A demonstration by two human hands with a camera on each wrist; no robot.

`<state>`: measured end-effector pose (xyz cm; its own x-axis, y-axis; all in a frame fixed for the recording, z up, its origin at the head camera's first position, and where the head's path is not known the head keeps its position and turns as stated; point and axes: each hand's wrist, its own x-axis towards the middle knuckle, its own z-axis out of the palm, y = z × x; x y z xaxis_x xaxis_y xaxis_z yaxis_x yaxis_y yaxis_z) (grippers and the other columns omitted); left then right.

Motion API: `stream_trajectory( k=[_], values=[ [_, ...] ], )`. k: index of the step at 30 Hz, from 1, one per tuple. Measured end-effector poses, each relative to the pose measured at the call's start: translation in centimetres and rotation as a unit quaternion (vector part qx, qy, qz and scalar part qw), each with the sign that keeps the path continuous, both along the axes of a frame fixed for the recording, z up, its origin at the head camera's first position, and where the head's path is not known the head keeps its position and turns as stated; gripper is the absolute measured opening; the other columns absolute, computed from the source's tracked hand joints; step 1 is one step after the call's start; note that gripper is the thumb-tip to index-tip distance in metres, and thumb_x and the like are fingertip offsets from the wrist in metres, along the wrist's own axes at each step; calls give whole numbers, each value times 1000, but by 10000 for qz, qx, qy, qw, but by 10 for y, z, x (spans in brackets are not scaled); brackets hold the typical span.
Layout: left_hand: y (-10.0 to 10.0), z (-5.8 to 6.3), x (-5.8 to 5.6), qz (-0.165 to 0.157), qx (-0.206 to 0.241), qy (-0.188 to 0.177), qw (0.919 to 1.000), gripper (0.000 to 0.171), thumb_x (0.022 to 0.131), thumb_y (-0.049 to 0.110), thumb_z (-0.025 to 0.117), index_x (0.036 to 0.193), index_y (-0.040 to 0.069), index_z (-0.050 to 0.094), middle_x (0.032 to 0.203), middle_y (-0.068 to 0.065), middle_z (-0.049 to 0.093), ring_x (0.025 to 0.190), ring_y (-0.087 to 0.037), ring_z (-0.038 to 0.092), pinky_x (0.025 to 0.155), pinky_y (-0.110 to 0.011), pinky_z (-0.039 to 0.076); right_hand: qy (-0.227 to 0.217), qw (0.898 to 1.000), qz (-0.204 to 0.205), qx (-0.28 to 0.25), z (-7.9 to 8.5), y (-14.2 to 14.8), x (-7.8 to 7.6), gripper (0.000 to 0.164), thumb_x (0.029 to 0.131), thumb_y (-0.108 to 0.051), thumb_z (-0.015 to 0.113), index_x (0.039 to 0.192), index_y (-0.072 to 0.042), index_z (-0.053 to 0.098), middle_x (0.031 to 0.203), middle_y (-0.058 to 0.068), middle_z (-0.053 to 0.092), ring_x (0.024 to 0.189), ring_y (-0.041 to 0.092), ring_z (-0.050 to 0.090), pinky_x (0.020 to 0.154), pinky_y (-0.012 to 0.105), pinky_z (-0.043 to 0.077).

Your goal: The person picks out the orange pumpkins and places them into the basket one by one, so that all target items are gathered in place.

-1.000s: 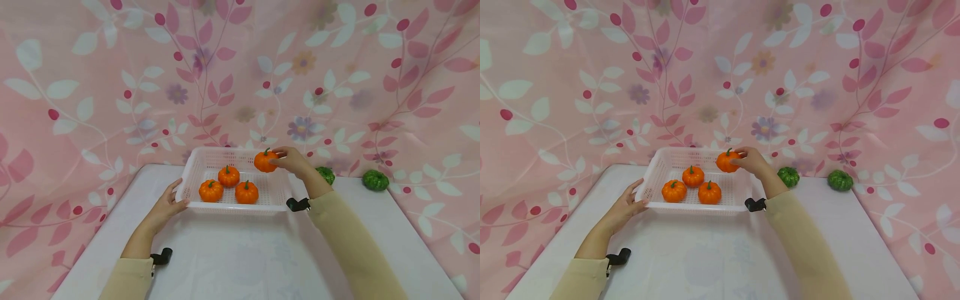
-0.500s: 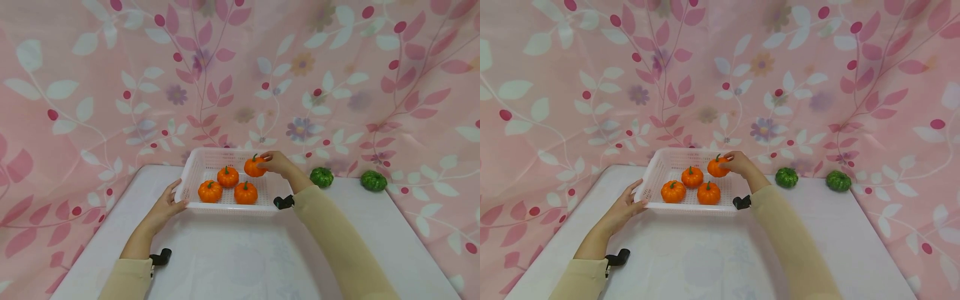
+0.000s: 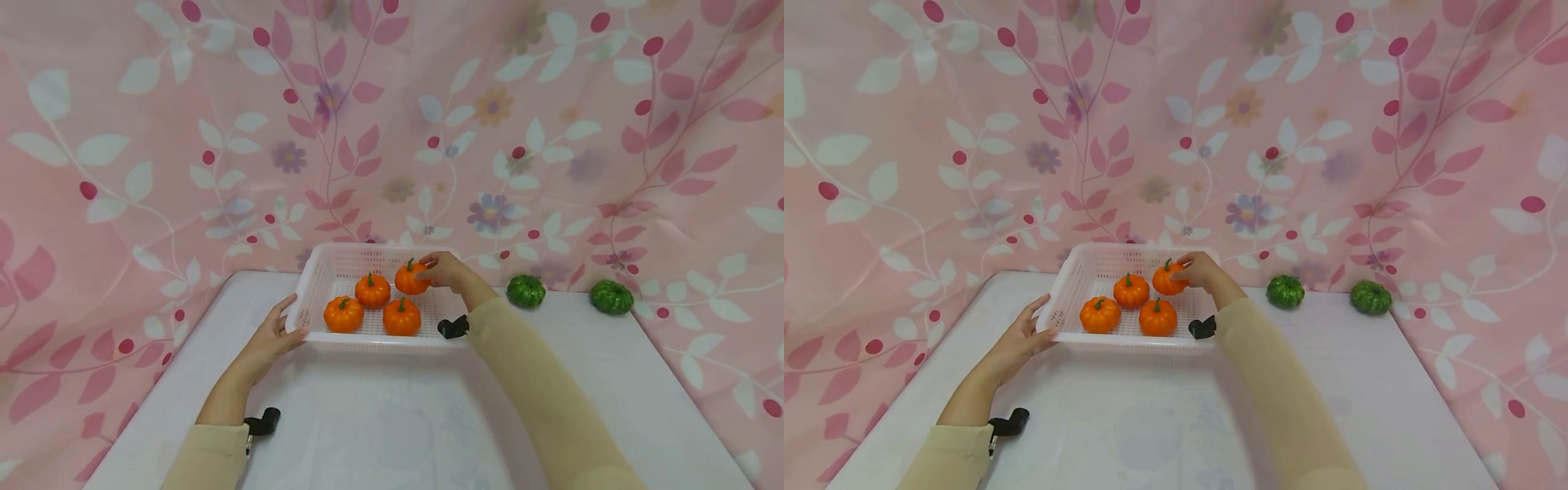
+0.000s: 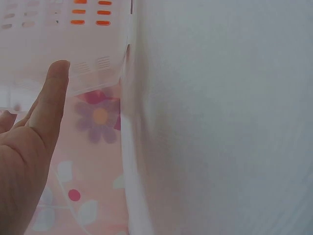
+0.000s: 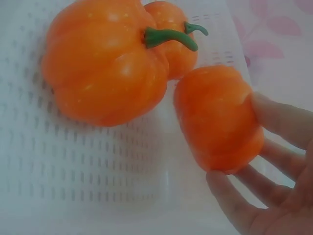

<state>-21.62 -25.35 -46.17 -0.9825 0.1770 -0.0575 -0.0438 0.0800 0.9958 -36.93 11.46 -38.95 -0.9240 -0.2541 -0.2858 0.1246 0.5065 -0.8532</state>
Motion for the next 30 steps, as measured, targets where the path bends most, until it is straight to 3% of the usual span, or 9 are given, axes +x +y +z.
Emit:
stream_trajectory(
  k=[10, 22, 30],
  values=[
    [0, 1, 2, 114, -201, -118, 9997, 91, 96, 15, 70, 162, 24, 8, 156, -25, 31, 118, -25, 54, 96, -29, 50, 59, 9994, 125, 311, -12, -2, -9, 48, 93, -13, 72, 138, -3, 55, 141, 20, 49, 121, 32, 56, 102, 41, 48],
    [1, 2, 2, 85, -128, -90, 9998, 93, 94, 17, 72, 162, 23, 8, 155, -26, 32, 121, -31, 52, 95, -28, 51, 100, 9983, 133, 552, -20, -8, -9, 48, 92, -4, 71, 137, -1, 56, 142, 21, 48, 124, 33, 52, 101, 41, 49],
    [1, 1, 1, 36, -86, -37, 9999, 88, 97, 10, 66, 162, 22, 7, 156, -26, 29, 123, -33, 51, 95, -26, 50, 124, 9983, 216, 524, -23, -6, -7, 44, 90, 2, 69, 133, 1, 58, 136, 22, 53, 118, 32, 56, 98, 37, 51]
  ],
)
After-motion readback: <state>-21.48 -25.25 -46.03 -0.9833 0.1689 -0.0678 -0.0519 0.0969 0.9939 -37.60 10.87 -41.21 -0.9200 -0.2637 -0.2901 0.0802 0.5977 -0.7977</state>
